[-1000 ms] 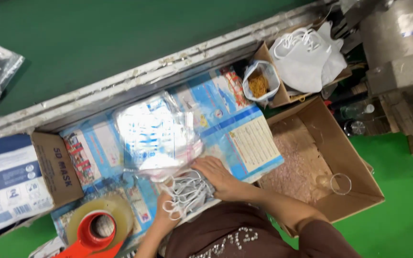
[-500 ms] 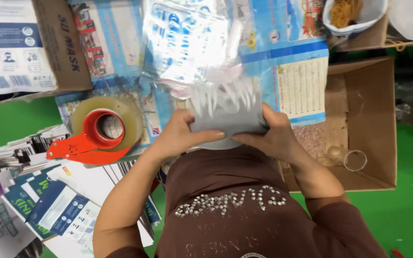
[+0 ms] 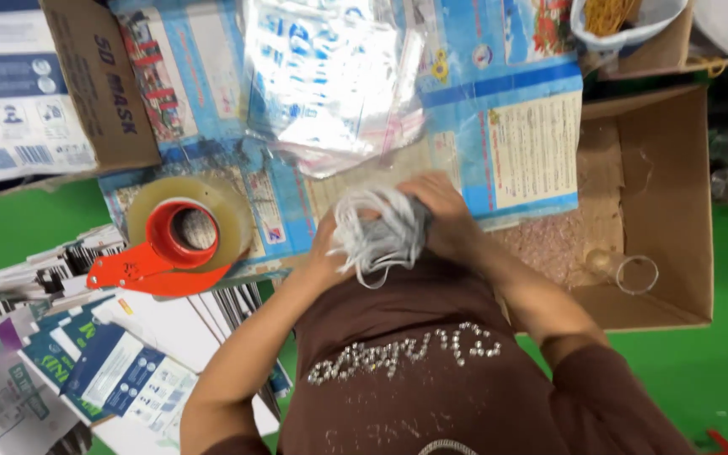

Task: Packing masks into plastic bags at a workstation.

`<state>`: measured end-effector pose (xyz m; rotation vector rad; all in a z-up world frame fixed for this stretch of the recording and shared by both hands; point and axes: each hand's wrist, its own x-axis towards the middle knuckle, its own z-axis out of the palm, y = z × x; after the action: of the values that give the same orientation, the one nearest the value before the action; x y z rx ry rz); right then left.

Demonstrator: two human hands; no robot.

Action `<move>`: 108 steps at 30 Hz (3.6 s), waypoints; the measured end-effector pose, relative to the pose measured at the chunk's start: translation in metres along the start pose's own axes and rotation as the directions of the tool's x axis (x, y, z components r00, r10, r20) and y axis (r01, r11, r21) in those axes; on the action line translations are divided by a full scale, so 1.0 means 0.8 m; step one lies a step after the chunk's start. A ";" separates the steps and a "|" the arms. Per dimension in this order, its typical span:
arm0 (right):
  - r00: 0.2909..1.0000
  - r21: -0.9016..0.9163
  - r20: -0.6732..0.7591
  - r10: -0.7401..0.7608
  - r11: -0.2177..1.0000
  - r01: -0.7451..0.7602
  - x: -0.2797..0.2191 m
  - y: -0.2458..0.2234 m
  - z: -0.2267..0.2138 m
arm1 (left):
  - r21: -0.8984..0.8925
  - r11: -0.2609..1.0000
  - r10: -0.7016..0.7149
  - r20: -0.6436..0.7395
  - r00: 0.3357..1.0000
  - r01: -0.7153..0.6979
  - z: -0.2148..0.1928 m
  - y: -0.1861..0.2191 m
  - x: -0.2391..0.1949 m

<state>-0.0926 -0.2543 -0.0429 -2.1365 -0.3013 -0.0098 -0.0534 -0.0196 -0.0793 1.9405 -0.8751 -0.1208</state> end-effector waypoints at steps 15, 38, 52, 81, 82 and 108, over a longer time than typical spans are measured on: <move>0.998 -0.095 0.060 -0.024 0.995 0.030 0.031 -0.023 -0.033 | -0.076 0.992 0.105 0.082 0.991 -0.099 -0.034 0.048 0.038; 0.986 -0.130 0.114 -0.124 0.982 0.138 0.025 0.036 -0.053 | 0.019 0.988 0.152 0.017 0.988 -0.152 -0.058 0.059 0.106; 0.767 0.751 -0.026 0.642 0.519 -0.408 0.122 0.010 -0.047 | 0.113 0.965 -0.144 -0.520 0.842 0.235 -0.056 -0.006 0.187; 0.766 0.064 0.417 0.489 0.825 -0.562 -0.009 -0.025 -0.044 | -0.144 0.978 0.185 0.260 0.948 -0.151 -0.117 0.156 0.154; 0.726 -0.051 0.458 0.513 0.831 -0.554 -0.001 -0.034 -0.052 | -0.061 0.983 0.184 0.297 0.937 -0.173 -0.114 0.153 0.155; 0.838 -0.434 -0.370 -0.402 0.872 0.227 0.078 -0.154 -0.131 | -0.488 0.771 -0.392 0.144 0.909 0.410 -0.107 0.095 0.133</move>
<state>-0.0473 -0.2634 0.1244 -2.3508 -0.4018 -0.8139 0.0212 -0.0438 0.0558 1.5865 -0.3718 -0.5863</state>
